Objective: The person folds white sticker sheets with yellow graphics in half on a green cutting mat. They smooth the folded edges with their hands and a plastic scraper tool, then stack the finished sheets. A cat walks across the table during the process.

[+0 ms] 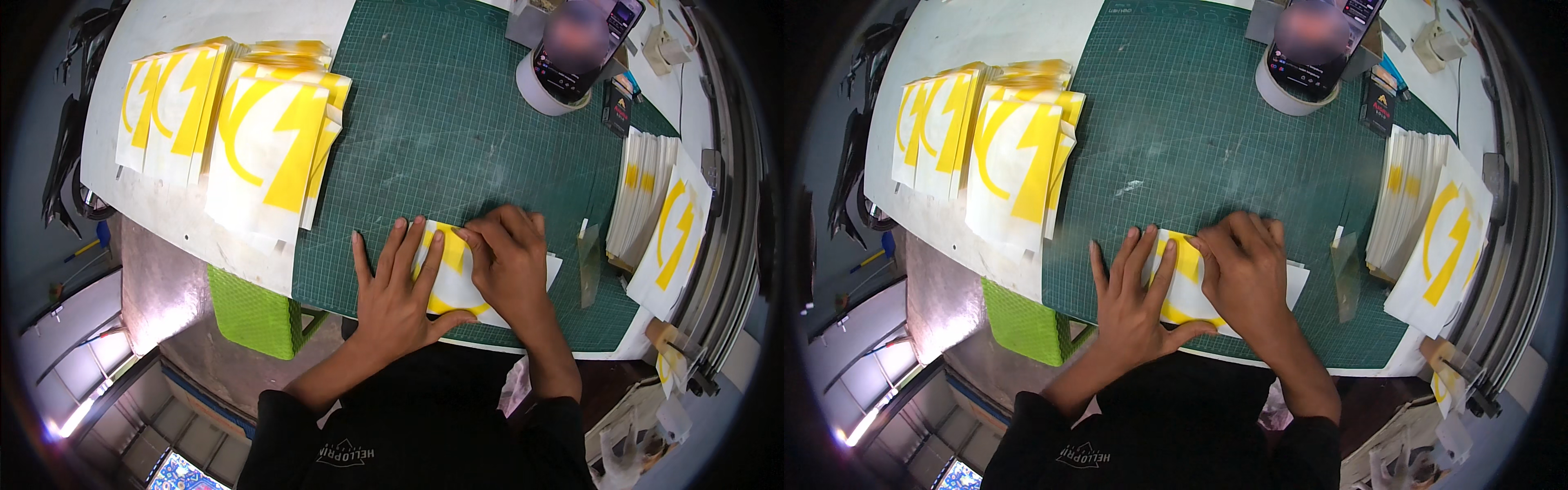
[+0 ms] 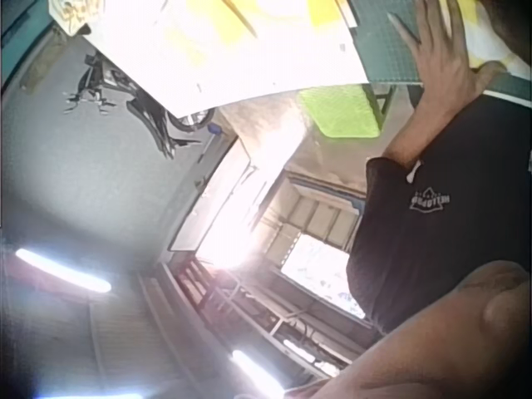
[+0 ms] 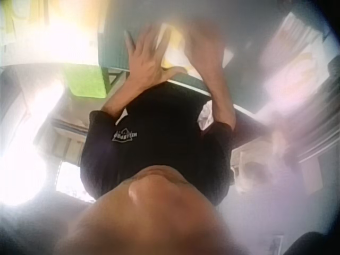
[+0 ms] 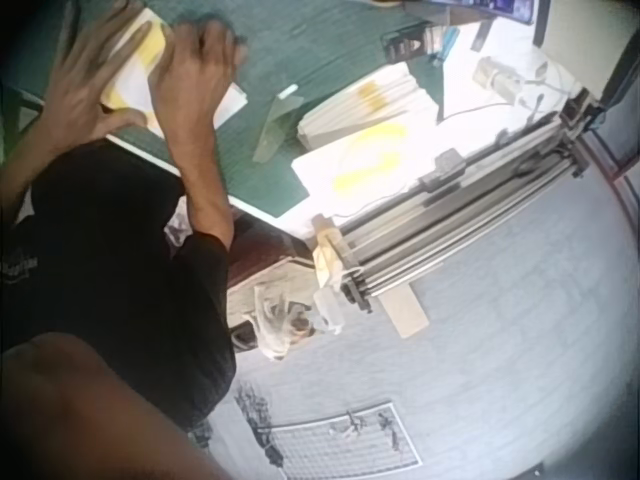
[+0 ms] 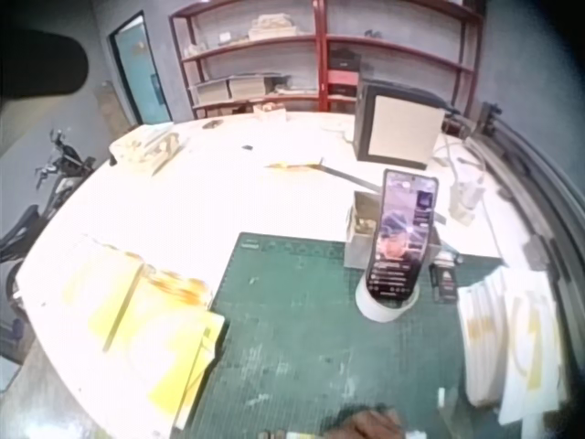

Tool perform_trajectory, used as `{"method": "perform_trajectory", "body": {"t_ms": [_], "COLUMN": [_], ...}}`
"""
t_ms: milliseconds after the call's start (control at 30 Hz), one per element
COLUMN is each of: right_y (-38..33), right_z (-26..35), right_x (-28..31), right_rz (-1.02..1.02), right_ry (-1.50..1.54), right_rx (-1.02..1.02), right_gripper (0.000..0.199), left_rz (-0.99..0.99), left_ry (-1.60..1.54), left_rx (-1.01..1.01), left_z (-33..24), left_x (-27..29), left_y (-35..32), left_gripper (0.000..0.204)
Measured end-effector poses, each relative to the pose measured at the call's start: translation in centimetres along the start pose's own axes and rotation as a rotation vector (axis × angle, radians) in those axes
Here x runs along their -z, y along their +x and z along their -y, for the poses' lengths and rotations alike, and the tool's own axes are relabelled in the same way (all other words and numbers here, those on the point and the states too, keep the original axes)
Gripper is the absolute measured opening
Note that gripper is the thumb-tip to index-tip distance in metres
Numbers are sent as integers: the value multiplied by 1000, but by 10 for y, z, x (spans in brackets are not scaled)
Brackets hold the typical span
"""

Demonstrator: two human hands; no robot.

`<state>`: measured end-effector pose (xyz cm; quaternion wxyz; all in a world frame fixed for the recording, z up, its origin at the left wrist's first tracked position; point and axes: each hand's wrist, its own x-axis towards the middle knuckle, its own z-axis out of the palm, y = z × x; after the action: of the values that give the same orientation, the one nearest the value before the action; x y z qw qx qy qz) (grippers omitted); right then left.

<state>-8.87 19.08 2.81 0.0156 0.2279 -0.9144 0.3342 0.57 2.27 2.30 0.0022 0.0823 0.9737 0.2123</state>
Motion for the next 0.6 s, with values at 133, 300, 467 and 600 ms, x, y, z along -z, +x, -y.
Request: {"method": "perform_trajectory", "body": {"t_ms": [133, 300, 467, 600], "right_y": [2, 1, 1, -1], "right_z": [-2, -5, -8, -9], "right_x": [-2, -1, -1, -1], "right_rz": [-40, -43, -40, -38], "right_ry": [-77, -86, -97, -88], "right_rx": [36, 40, 56, 58], "right_gripper": [9, 13, 16, 17], "left_rz": [121, 191, 252, 290], "left_ry": [20, 31, 34, 21], "left_rx": [-37, -175, -322, -326], "left_z": [7, 31, 55, 57], "left_x": [18, 39, 56, 61], "left_y": [4, 13, 33, 38], "left_gripper": [95, 67, 72, 79]}}
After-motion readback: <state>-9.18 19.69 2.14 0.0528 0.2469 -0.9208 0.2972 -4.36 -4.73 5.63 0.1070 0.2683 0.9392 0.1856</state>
